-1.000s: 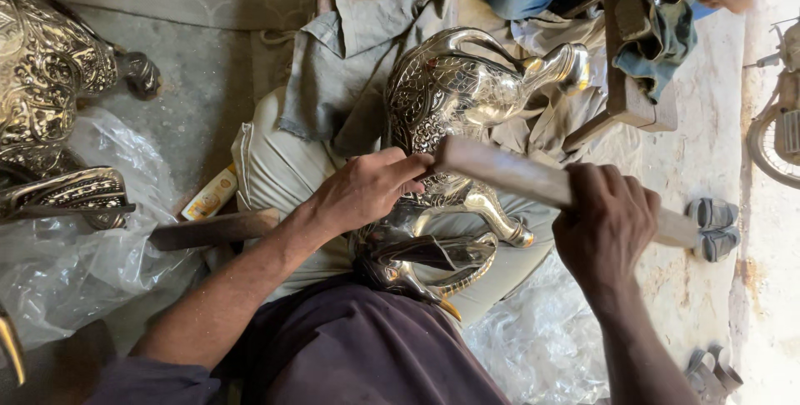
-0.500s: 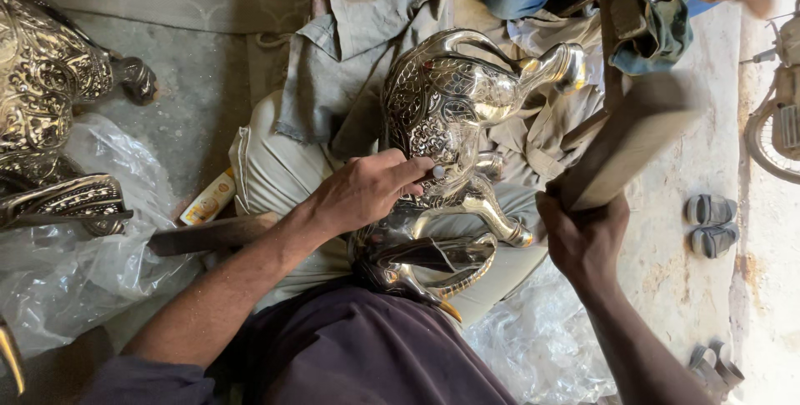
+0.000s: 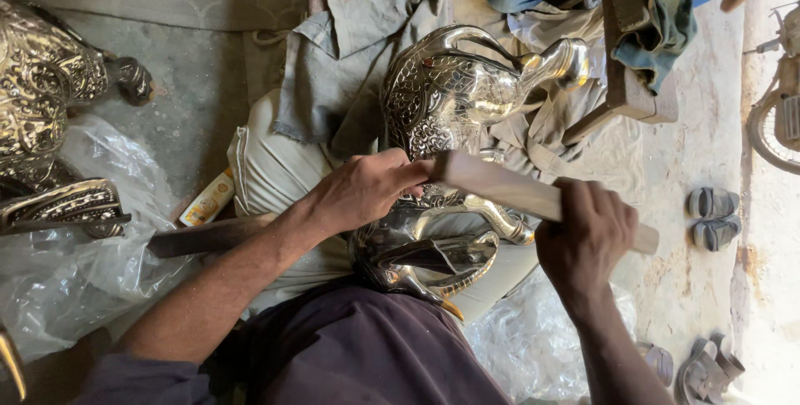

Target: The person uses a small metal punch and a wooden mallet to engrave decorative patterns into a silver-colored metal elephant statue. The person repeatedly taps the punch with the mallet to create fine details on the statue's body.

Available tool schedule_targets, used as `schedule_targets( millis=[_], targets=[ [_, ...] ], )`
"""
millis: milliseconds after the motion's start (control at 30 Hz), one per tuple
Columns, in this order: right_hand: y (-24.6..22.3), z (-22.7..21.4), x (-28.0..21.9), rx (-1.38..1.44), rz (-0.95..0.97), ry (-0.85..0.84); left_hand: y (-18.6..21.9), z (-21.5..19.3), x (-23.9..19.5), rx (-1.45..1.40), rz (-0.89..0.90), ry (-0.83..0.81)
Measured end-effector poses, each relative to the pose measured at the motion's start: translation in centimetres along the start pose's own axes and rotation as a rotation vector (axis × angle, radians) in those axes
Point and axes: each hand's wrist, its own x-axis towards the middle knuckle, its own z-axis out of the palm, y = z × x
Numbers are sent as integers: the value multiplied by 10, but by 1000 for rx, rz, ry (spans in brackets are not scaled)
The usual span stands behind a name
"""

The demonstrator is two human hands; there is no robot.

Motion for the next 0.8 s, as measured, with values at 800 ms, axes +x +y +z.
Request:
schedule_targets(
  millis=[800],
  targets=[
    [15,26,-20,624,106,103,17,-15,10,207,41,-111]
  ],
)
